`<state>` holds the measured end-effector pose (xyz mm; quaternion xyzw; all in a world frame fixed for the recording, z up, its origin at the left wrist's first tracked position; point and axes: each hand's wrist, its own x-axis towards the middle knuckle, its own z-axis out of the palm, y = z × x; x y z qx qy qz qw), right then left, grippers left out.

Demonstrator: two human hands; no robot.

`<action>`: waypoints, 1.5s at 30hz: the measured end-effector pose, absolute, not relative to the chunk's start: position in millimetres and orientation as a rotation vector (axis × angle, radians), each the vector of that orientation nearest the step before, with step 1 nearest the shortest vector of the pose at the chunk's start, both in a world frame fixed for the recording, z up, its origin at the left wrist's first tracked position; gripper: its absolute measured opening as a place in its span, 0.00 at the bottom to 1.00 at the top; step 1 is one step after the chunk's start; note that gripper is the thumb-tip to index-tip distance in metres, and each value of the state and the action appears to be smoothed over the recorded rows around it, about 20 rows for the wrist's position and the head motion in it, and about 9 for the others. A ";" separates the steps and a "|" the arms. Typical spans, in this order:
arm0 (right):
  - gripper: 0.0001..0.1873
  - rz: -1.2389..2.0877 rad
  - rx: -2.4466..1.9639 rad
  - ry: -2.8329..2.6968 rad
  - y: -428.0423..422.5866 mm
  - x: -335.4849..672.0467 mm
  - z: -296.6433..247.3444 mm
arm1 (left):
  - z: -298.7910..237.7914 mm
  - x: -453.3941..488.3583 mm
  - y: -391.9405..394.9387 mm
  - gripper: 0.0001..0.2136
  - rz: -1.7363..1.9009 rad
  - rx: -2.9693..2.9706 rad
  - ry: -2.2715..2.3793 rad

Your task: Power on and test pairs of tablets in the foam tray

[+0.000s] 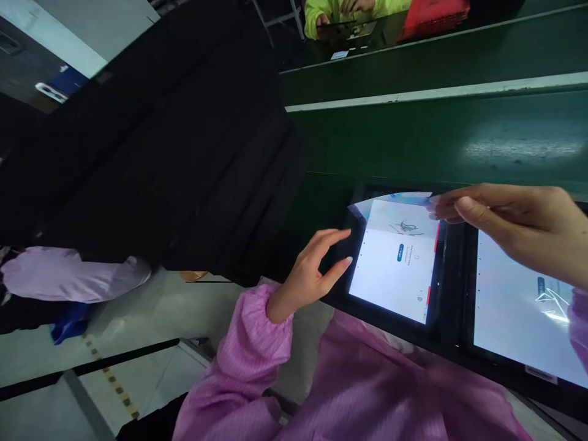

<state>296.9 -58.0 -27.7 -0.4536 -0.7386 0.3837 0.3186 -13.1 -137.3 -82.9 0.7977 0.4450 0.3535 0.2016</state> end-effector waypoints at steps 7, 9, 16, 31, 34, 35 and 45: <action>0.38 1.083 -1.215 -1.992 -67.0 288.3 -44.1 | -107.7 9.7 -181.2 0.17 0.490 2.736 1.218; 0.38 1.081 -1.205 -1.997 -68.3 288.9 -47.8 | -110.5 12.6 -186.7 0.19 0.434 2.787 1.250; 0.41 1.156 -1.243 -1.963 -74.3 290.9 -40.5 | -106.5 -1.6 -196.4 0.16 0.631 2.778 1.462; 0.35 1.202 -1.116 -2.059 -81.8 298.3 -47.1 | -112.4 15.8 -190.3 0.19 0.430 2.838 1.333; 0.31 1.217 -1.109 -2.041 -83.6 299.1 -48.3 | -111.9 13.5 -191.0 0.19 0.510 2.873 1.306; 0.30 1.229 -1.105 -2.036 -84.4 299.1 -49.1 | -110.8 11.9 -190.2 0.19 0.543 2.876 1.290; 0.28 1.308 -1.094 -1.994 -96.6 303.3 -53.2 | -70.3 -17.4 -143.7 0.06 1.087 2.611 1.453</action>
